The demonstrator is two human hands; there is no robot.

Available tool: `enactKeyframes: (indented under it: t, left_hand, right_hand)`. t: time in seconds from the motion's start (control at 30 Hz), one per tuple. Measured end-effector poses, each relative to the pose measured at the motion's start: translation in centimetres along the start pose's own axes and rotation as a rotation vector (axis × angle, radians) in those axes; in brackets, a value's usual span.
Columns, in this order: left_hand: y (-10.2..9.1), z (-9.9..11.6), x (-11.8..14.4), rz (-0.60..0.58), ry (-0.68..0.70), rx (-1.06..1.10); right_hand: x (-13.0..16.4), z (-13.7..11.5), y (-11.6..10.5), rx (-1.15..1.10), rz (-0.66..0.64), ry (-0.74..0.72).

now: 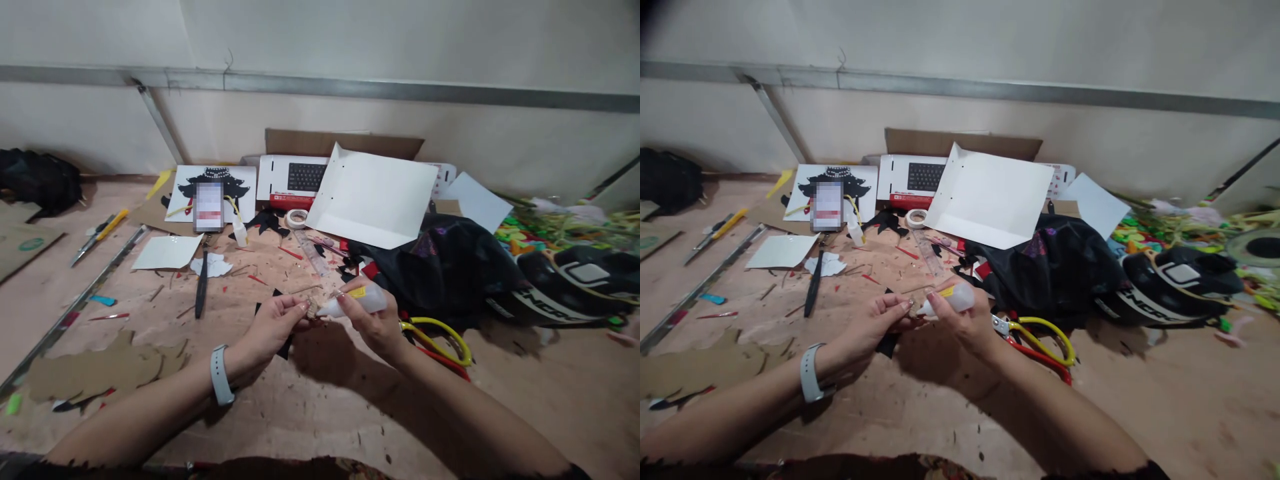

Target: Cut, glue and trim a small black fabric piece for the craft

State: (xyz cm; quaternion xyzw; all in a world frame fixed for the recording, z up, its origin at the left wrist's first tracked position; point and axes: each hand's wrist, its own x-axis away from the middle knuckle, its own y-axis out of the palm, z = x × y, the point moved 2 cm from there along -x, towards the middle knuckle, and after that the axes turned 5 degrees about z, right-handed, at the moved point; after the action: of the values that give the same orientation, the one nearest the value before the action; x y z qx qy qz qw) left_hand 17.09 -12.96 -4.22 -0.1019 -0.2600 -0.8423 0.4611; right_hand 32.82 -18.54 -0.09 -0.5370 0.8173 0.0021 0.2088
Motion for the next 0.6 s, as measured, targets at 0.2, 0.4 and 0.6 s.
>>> enactKeyframes:
  t: [0.2,0.4,0.6]
  left_hand:
    - [-0.12,-0.59,-0.10,0.014,0.059,-0.038]
    - [0.27,-0.71,0.01,-0.031,0.140,-0.099]
    - [0.04,-0.78,-0.01,-0.004,0.134,-0.123]
  right_hand:
    - [0.51,-0.26,0.57,0.239,-0.152,-0.436]
    - [0.20,-0.49,0.09,0.328,-0.142,-0.569]
    - [0.39,-0.69,0.15,0.360,-0.194,-0.602]
